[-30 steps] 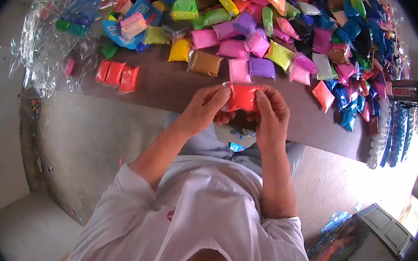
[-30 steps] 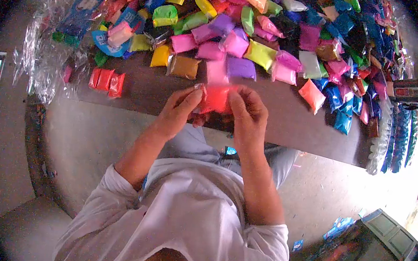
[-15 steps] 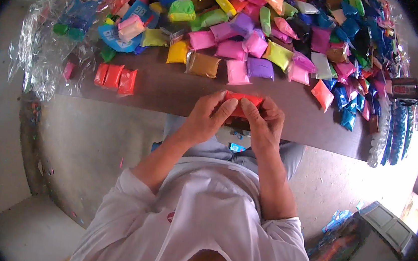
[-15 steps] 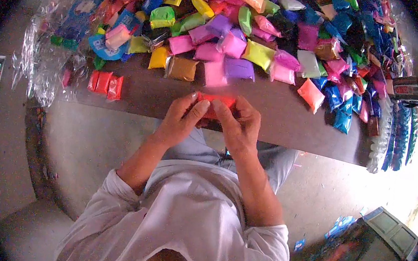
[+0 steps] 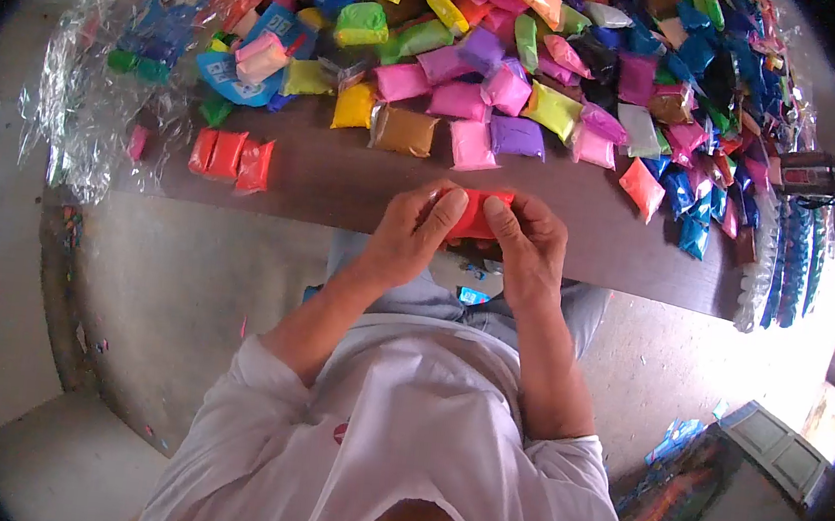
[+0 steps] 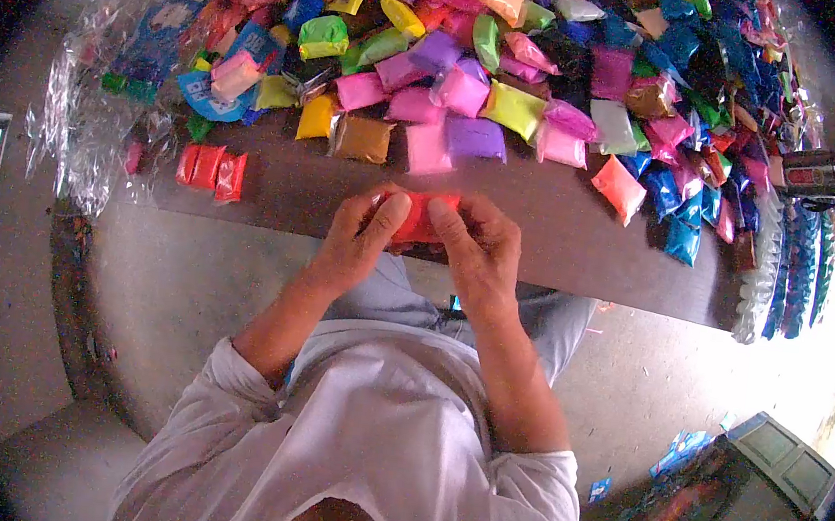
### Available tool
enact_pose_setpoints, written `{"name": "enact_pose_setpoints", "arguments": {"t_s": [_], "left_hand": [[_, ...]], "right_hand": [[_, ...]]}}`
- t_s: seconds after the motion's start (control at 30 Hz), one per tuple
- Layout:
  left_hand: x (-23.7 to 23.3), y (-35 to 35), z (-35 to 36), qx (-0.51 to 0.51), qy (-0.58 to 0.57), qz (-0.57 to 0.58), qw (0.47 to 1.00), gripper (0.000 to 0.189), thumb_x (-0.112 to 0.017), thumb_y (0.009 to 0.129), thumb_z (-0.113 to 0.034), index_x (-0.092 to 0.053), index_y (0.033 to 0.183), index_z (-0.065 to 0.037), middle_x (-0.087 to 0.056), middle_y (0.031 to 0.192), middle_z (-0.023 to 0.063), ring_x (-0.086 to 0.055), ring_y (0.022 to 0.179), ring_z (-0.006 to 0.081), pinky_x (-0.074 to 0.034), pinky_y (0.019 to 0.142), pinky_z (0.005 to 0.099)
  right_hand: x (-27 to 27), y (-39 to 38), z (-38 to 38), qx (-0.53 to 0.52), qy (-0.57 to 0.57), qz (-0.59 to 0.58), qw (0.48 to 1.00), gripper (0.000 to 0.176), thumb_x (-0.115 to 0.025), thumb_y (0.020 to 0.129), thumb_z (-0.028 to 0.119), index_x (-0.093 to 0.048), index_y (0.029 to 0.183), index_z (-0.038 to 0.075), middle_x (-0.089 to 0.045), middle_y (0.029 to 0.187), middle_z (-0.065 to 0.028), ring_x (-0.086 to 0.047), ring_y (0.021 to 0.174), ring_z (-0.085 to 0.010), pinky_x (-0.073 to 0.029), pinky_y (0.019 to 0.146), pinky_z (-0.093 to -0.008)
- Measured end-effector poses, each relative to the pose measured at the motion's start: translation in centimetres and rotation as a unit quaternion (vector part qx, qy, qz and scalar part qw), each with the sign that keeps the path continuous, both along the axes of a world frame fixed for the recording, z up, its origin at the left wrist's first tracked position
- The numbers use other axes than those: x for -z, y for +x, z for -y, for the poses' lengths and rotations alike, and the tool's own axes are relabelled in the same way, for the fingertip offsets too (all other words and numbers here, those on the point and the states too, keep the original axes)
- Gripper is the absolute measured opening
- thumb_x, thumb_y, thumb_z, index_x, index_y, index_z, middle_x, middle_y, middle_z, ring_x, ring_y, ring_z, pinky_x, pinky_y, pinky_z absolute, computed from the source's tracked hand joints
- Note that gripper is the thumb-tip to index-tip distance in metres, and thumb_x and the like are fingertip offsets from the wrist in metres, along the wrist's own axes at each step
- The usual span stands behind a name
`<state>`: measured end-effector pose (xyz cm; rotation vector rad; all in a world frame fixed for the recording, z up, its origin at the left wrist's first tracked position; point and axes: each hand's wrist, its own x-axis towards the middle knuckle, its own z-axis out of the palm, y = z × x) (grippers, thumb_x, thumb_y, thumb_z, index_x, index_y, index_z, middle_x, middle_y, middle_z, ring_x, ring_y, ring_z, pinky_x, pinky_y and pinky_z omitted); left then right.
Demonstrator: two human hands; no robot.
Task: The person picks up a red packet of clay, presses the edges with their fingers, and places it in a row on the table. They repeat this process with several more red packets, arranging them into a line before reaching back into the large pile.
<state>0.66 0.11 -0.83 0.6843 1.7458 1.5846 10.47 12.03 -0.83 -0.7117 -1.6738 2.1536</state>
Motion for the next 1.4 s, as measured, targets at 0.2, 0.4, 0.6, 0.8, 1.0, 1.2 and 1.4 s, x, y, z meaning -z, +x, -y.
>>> {"name": "enact_pose_setpoints", "arguments": {"t_s": [0.2, 0.4, 0.6, 0.8, 1.0, 1.2, 1.4], "left_hand": [[0.3, 0.0, 0.1, -0.029, -0.027, -0.103, 0.994, 0.028, -0.049, 0.091, -0.028, -0.059, 0.09, -0.002, -0.058, 0.074, 0.0062, -0.055, 0.071, 0.0139, -0.047, 0.067, 0.0311], [0.5, -0.9, 0.6, -0.04, -0.026, 0.15, 0.988, 0.034, -0.047, 0.091, -0.036, -0.058, 0.083, -0.005, -0.059, 0.077, 0.0037, -0.057, 0.067, 0.0118, -0.047, 0.053, 0.0269], [0.2, -0.6, -0.1, -0.054, 0.028, 0.148, 0.987, 0.039, -0.043, 0.092, -0.04, -0.057, 0.079, -0.006, -0.055, 0.064, -0.0005, -0.049, 0.052, 0.0064, -0.039, 0.044, 0.0211], [0.0, -0.3, -0.1, -0.092, -0.007, 0.018, 0.996, 0.039, -0.043, 0.093, -0.037, -0.056, 0.079, -0.003, -0.051, 0.063, 0.0002, -0.046, 0.057, 0.0063, -0.039, 0.049, 0.0235], [0.3, -0.2, -0.4, -0.078, 0.032, -0.107, 0.991, 0.039, -0.042, 0.094, -0.033, -0.053, 0.082, 0.002, -0.047, 0.062, 0.0028, -0.04, 0.062, 0.0094, -0.038, 0.056, 0.0271], [0.0, -0.2, -0.2, -0.111, -0.01, 0.14, 0.984, 0.039, -0.042, 0.093, -0.037, -0.057, 0.079, -0.003, -0.053, 0.062, 0.0017, -0.046, 0.053, 0.0065, -0.039, 0.047, 0.0241], [-0.9, -0.5, -0.3, -0.062, 0.007, 0.007, 0.998, 0.041, -0.042, 0.092, -0.041, -0.056, 0.076, -0.006, -0.054, 0.061, -0.0007, -0.048, 0.051, 0.0053, -0.038, 0.044, 0.0211]], "right_hand": [[0.5, -0.1, 0.4, 0.071, -0.056, -0.013, 0.996, 0.022, -0.056, 0.088, 0.019, -0.061, 0.095, -0.002, -0.061, 0.082, -0.0005, -0.054, 0.072, -0.0066, -0.044, 0.066, -0.0198], [-0.6, 1.0, -1.3, 0.054, -0.191, -0.024, 0.98, 0.028, -0.047, 0.093, 0.024, -0.06, 0.098, 0.0, -0.061, 0.087, -0.0058, -0.06, 0.072, -0.0135, -0.047, 0.06, -0.0243], [-0.6, 1.6, 0.2, -0.035, -0.022, 0.061, 0.997, 0.024, -0.055, 0.089, 0.023, -0.062, 0.094, 0.001, -0.06, 0.073, -0.0028, -0.054, 0.063, -0.0084, -0.042, 0.053, -0.0222], [-0.2, 1.3, 0.9, 0.049, -0.009, 0.026, 0.998, 0.022, -0.054, 0.089, 0.02, -0.062, 0.093, -0.001, -0.059, 0.068, -0.0024, -0.048, 0.055, -0.0072, -0.037, 0.048, -0.0208], [-0.1, 1.7, 0.5, 0.047, -0.099, -0.019, 0.994, 0.024, -0.05, 0.091, 0.021, -0.06, 0.091, -0.001, -0.058, 0.068, -0.0041, -0.048, 0.054, -0.0084, -0.037, 0.046, -0.0223], [-0.2, 2.3, -0.7, 0.093, -0.089, 0.012, 0.992, 0.024, -0.053, 0.09, 0.024, -0.059, 0.083, 0.001, -0.058, 0.068, -0.0045, -0.049, 0.053, -0.0086, -0.037, 0.045, -0.0218], [-0.9, 1.8, 0.2, 0.013, 0.048, 0.074, 0.996, 0.021, -0.059, 0.087, 0.022, -0.061, 0.083, 0.002, -0.058, 0.067, -0.0009, -0.048, 0.057, -0.0054, -0.038, 0.05, -0.0198]]}}
